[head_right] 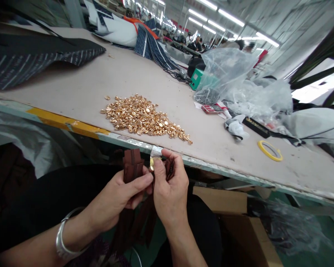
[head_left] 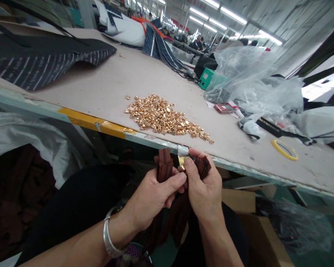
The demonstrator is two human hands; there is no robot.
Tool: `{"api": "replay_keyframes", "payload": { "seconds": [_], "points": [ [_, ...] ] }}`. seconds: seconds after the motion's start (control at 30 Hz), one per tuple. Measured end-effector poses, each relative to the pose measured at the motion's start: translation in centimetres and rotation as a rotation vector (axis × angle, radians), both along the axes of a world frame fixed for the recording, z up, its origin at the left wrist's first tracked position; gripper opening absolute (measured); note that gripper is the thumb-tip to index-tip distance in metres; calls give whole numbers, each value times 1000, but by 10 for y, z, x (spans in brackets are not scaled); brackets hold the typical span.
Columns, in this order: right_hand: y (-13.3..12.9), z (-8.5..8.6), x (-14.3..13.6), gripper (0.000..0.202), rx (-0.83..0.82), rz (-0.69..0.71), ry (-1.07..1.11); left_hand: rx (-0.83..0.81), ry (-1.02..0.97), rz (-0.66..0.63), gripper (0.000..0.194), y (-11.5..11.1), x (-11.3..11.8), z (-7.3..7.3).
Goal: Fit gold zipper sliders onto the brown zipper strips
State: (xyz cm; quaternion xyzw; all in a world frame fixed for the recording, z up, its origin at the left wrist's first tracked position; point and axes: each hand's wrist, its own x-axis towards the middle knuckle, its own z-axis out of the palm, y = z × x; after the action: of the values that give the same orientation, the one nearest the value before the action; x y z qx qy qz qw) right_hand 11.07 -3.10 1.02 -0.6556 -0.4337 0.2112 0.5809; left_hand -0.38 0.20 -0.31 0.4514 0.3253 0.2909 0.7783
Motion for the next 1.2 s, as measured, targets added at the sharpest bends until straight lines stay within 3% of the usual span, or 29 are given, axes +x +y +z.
{"api": "replay_keyframes", "payload": {
  "seconds": [0.3,0.53,0.67,0.77,0.83,0.93,1.03,1.1,1.2],
  "points": [
    [-11,-13,14,21,99,46,59,-74,-95,110,25,4,7,1],
    [-20,-11,13,6,56,191,110,-105,-75,60,19,2,4,-1],
    [-13,-5,12,10,-7,141,126,-32,4,-20,14,0,1,-2],
    [-17,-3,13,9,-12,112,43,81,69,-68,9,-1,-1,-1],
    [-23,0,12,5,-3,191,-51,169,89,-66,8,-2,-3,-1],
    [-32,6,5,23,42,318,-237,263,82,-64,5,-4,-5,-1],
    [-34,11,-2,20,60,295,-348,304,75,-70,16,-4,-6,0],
    [-32,11,-3,10,7,240,-280,290,74,-55,18,-3,-6,2],
    [-30,5,-1,6,-54,173,-7,205,71,-27,18,-2,-8,5]
  ]
}}
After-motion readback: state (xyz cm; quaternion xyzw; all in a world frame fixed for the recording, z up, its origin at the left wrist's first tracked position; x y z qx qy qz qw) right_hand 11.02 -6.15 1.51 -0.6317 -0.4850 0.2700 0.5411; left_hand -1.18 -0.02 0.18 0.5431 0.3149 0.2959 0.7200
